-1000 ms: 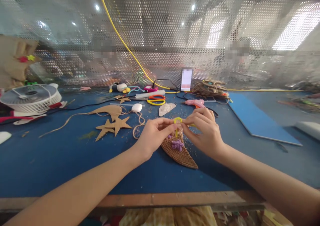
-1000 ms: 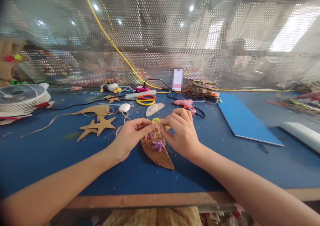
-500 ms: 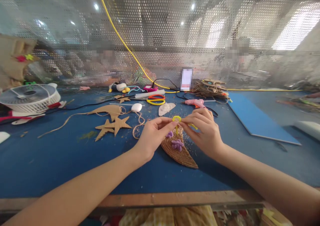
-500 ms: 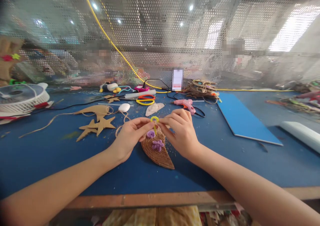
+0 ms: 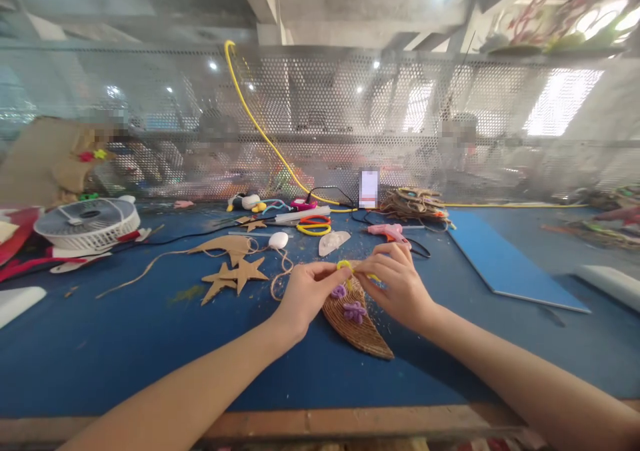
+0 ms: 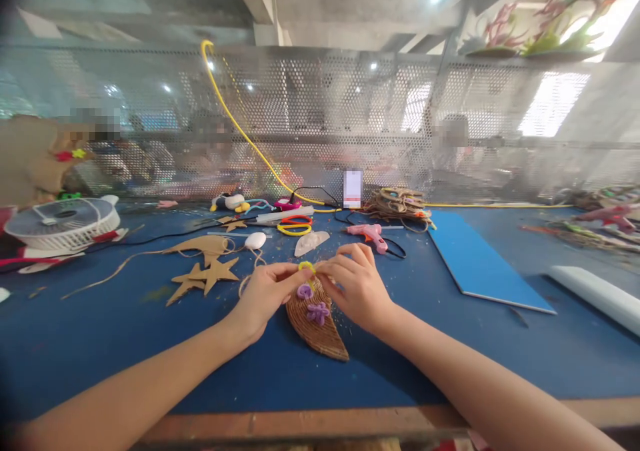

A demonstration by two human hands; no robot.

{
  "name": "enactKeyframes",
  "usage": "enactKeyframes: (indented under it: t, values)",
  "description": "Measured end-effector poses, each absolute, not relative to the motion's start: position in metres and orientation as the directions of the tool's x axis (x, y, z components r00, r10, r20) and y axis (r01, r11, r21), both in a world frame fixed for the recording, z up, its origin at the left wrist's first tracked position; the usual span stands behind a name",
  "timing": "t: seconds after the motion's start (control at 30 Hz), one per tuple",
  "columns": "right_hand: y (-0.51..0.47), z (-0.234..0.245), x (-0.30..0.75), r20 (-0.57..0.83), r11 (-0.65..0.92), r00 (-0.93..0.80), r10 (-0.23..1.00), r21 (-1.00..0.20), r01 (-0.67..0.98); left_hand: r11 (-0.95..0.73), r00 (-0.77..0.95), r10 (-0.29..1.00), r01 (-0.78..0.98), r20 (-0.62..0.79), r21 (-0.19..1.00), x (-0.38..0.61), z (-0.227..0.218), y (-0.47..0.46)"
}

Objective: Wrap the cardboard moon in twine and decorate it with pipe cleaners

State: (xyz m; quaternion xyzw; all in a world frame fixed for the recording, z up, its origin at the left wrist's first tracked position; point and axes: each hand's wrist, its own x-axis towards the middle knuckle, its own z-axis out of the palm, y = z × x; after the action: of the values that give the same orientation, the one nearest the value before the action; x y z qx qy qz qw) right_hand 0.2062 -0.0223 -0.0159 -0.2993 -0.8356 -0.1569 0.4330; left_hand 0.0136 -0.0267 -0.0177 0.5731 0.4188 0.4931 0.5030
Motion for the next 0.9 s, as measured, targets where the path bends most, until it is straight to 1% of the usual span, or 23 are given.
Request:
enactKeyframes:
  t: [0.13,0.3,0.37,0.5,0.57,0.63,0.73,0.8,0.83,0.9]
  values:
    - [-0.025,-0.015,0.205,0.797,0.782,-0.525,0.299,0.111,0.613,-0.190,0.175,0.968,0.054,0.178,0.980,0.012,-0.020,-0.026]
    - [-0.028,-0.014,0.204,0.775,0.753,-0.585,0.241,0.231,0.617,-0.287,0.207,0.946,0.179,0.249,0.941,0.012,-0.018,-0.028]
    - [-0.030,-0.014,0.202,0.784,0.726,-0.569,0.248,0.238,0.645,-0.302,0.204,0.943,0.194,0.263,0.933,0.013,-0.016,-0.030]
    - [-0.033,-0.016,0.198,0.826,0.684,-0.488,0.283,0.183,0.706,-0.297,0.198,0.944,0.159,0.264,0.942,0.014,-0.015,-0.032]
    - [-0.034,-0.015,0.198,0.829,0.682,-0.480,0.285,0.177,0.710,-0.300,0.205,0.942,0.163,0.265,0.940,0.014,-0.014,-0.032]
    - [-0.034,-0.014,0.199,0.822,0.687,-0.504,0.265,0.205,0.697,-0.327,0.217,0.934,0.197,0.284,0.924,0.013,-0.011,-0.032]
    - [-0.034,-0.012,0.202,0.809,0.678,-0.547,0.215,0.279,0.679,-0.384,0.241,0.915,0.278,0.323,0.881,0.011,-0.006,-0.034]
    - [-0.033,-0.010,0.205,0.790,0.670,-0.574,0.215,0.308,0.676,-0.407,0.266,0.906,0.322,0.331,0.855,0.011,-0.003,-0.035]
    - [-0.033,-0.010,0.207,0.784,0.671,-0.578,0.228,0.303,0.676,-0.414,0.271,0.903,0.337,0.334,0.846,0.011,-0.001,-0.036]
    - [-0.031,-0.008,0.209,0.791,0.681,-0.552,0.263,0.253,0.687,-0.414,0.255,0.905,0.349,0.340,0.840,0.010,0.000,-0.037]
